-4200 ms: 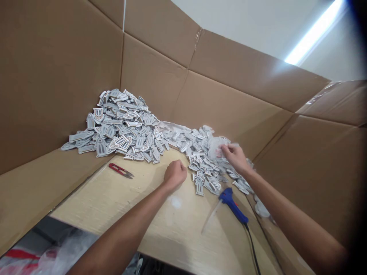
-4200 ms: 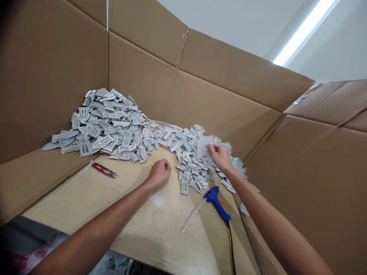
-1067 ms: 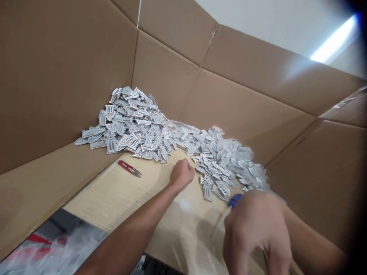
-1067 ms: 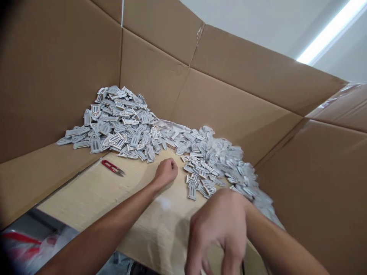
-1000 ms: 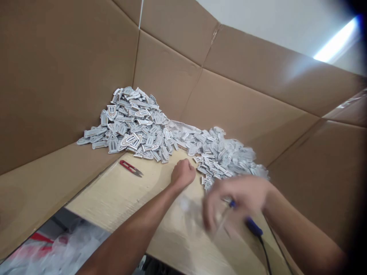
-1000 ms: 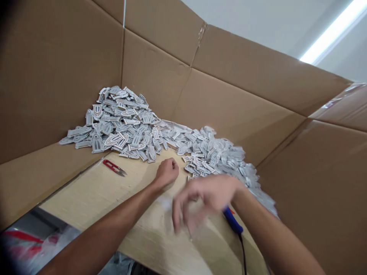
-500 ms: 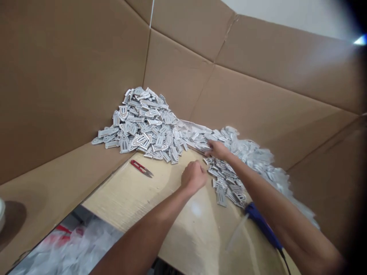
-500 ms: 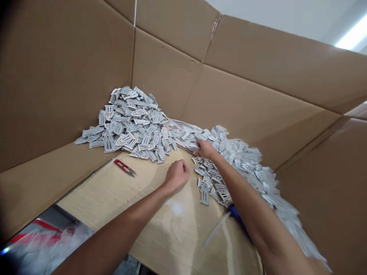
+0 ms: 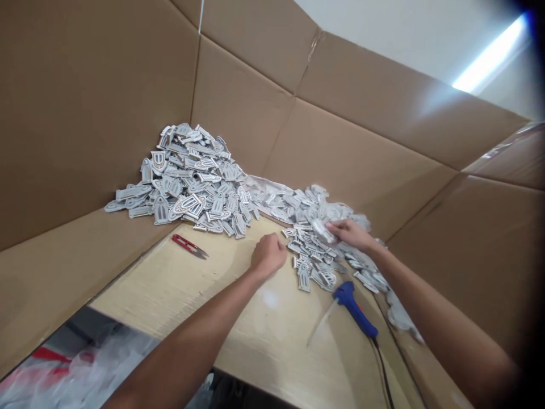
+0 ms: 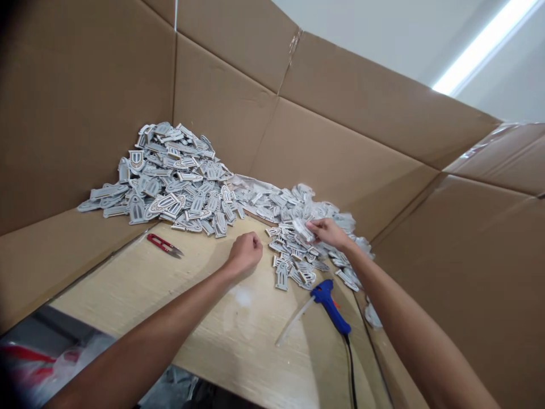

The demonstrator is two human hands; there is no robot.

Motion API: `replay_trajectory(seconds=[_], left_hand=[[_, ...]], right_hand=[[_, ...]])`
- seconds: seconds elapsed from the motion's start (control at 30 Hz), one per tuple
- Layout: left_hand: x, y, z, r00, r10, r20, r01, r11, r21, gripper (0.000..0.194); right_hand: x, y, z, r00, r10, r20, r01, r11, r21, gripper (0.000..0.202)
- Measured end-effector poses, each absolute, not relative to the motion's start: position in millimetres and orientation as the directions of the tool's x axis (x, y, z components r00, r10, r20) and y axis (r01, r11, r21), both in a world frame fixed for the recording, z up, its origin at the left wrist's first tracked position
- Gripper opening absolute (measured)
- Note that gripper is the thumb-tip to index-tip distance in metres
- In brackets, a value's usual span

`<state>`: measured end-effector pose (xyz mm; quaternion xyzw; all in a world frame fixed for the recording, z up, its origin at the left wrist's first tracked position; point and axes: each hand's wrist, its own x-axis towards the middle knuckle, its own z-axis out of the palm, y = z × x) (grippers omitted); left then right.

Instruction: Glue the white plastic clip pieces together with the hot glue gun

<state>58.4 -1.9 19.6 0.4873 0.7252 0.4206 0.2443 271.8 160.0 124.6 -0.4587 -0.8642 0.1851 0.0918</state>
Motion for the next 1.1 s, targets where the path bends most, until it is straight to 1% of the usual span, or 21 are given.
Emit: replay_trajectory(seconds=[0.03, 0.07, 0.13, 0.23, 0.33, 0.37, 0.4, 0.43, 0.53, 0.57, 0.6, 0.63, 0.67, 0.73, 0.77, 0.83, 0.87, 0.9, 0.97, 1.03, 1.1], left_hand=[[58, -2, 20, -0.400, 0.915, 0.055, 0.501, 0.168, 0.849, 0.010], [58, -2, 19, -0.395, 0.917, 0.053, 0.501, 0.167, 0.849, 0.009], [58, -3, 19, -0.384, 0.922, 0.046, 0.503, 0.167, 0.848, 0.007], [58, -3, 20, -0.377, 0.925, 0.048, 0.521, 0.169, 0.837, 0.008], [59, -3, 19, -0.377, 0.925, 0.052, 0.541, 0.175, 0.823, 0.009], [59, -2, 19, -0.376, 0.925, 0.053, 0.547, 0.176, 0.819, 0.009], [59, -2, 19, -0.374, 0.926, 0.054, 0.553, 0.176, 0.815, 0.010], [60, -2, 18, -0.373, 0.926, 0.057, 0.558, 0.174, 0.811, 0.010], [60, -2, 17, -0.369, 0.927, 0.064, 0.565, 0.169, 0.808, 0.011], [60, -2, 17, -0.367, 0.928, 0.065, 0.564, 0.167, 0.809, 0.011], [60, -2, 16, -0.365, 0.929, 0.065, 0.563, 0.164, 0.810, 0.011], [60, -2, 16, -0.362, 0.930, 0.066, 0.562, 0.161, 0.811, 0.011], [60, -2, 16, -0.358, 0.931, 0.066, 0.562, 0.158, 0.812, 0.010], [60, -2, 16, -0.356, 0.932, 0.065, 0.564, 0.158, 0.810, 0.010], [60, -2, 16, -0.357, 0.932, 0.064, 0.565, 0.162, 0.809, 0.011], [60, -2, 16, -0.358, 0.932, 0.061, 0.569, 0.165, 0.806, 0.012], [60, -2, 17, -0.357, 0.932, 0.061, 0.571, 0.166, 0.804, 0.012], [60, -3, 17, -0.355, 0.933, 0.062, 0.574, 0.165, 0.802, 0.012], [60, -3, 17, -0.354, 0.933, 0.065, 0.580, 0.165, 0.798, 0.013], [61, -3, 17, -0.360, 0.930, 0.068, 0.585, 0.168, 0.793, 0.014], [61, -3, 16, -0.364, 0.929, 0.073, 0.588, 0.168, 0.791, 0.014]], right_hand=[[275, 157, 124, -0.553, 0.830, -0.075, 0.792, 0.495, -0.358, 0.052], [278, 155, 123, -0.541, 0.833, -0.120, 0.824, 0.495, -0.277, 0.048], [281, 152, 120, -0.519, 0.846, -0.124, 0.855, 0.512, -0.088, 0.042], [284, 152, 114, -0.510, 0.859, 0.038, 0.856, 0.502, 0.122, 0.038], [289, 155, 111, -0.518, 0.839, 0.165, 0.849, 0.481, 0.217, 0.035], [291, 157, 111, -0.513, 0.837, 0.189, 0.855, 0.479, 0.201, 0.034], [293, 158, 111, -0.497, 0.844, 0.199, 0.867, 0.477, 0.143, 0.033], [295, 159, 111, -0.474, 0.858, 0.196, 0.879, 0.474, 0.050, 0.032], [298, 160, 110, -0.422, 0.902, 0.089, 0.836, 0.425, -0.347, 0.032], [298, 159, 109, -0.419, 0.906, 0.053, 0.800, 0.396, -0.450, 0.031], [298, 159, 108, -0.418, 0.908, 0.033, 0.772, 0.374, -0.514, 0.029], [297, 159, 106, -0.411, 0.911, 0.028, 0.764, 0.361, -0.536, 0.027], [297, 159, 105, -0.398, 0.917, 0.032, 0.774, 0.355, -0.525, 0.025], [296, 159, 103, -0.356, 0.932, 0.075, 0.816, 0.349, -0.460, 0.021], [295, 158, 103, -0.343, 0.930, 0.130, 0.833, 0.365, -0.415, 0.016], [292, 155, 104, -0.402, 0.882, 0.245, 0.837, 0.463, -0.293, 0.005], [290, 152, 105, -0.473, 0.839, 0.269, 0.819, 0.531, -0.218, 0.013], [287, 148, 106, -0.552, 0.792, 0.260, 0.790, 0.597, -0.140, 0.020], [283, 137, 108, -0.668, 0.727, 0.160, 0.734, 0.679, -0.021, 0.026], [279, 123, 108, -0.680, 0.727, 0.094, 0.733, 0.676, 0.081, 0.023], [279, 109, 104, -0.645, 0.754, 0.123, 0.761, 0.617, 0.200, 0.024]])
